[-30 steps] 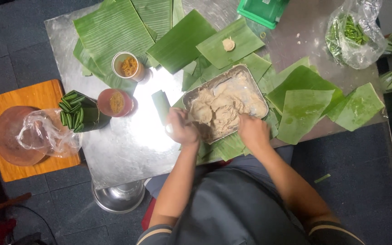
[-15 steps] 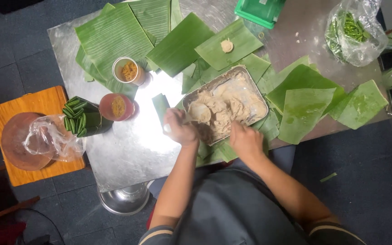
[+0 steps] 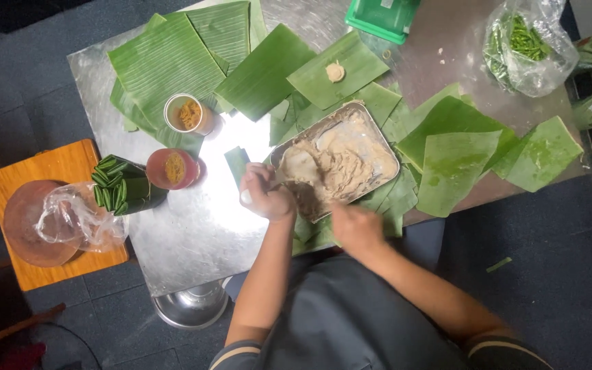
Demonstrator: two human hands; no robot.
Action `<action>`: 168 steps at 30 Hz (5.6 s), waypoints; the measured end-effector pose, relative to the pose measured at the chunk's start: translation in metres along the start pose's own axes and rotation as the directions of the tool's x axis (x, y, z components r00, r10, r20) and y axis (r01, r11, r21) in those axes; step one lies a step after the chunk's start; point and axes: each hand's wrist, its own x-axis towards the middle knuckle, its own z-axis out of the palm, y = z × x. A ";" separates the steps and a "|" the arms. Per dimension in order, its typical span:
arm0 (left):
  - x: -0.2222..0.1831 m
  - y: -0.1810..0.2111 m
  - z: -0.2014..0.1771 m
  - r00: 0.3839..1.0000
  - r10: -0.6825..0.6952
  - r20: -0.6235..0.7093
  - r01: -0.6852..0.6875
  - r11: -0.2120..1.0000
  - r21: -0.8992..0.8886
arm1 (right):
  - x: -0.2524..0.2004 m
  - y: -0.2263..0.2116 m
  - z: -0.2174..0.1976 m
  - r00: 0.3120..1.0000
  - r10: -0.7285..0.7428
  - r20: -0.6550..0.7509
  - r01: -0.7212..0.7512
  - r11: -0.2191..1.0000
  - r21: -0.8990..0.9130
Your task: A person is portioning a thick dough or paste from a metal tray onto individual banana leaves laid out on a stainless steel work surface.
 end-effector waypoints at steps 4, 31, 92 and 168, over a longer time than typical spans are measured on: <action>0.003 -0.008 -0.010 0.998 0.054 0.014 -0.054 0.999 -0.007 | -0.009 0.016 0.032 0.998 0.052 0.031 -0.053 0.997 0.049; -0.092 -0.047 -0.115 -0.284 -0.082 0.955 -0.646 0.753 -0.128 | -0.016 0.123 0.059 0.929 -0.301 0.215 0.283 0.952 0.114; 0.020 -0.055 -0.090 0.264 0.197 0.944 -0.545 0.838 -0.022 | -0.011 0.141 -0.027 0.796 0.389 0.463 -0.388 0.916 -0.102; -0.012 -0.054 -0.034 0.991 -0.118 -0.062 0.122 0.990 0.064 | -0.054 0.021 0.065 0.958 -0.255 0.130 0.276 0.943 -0.184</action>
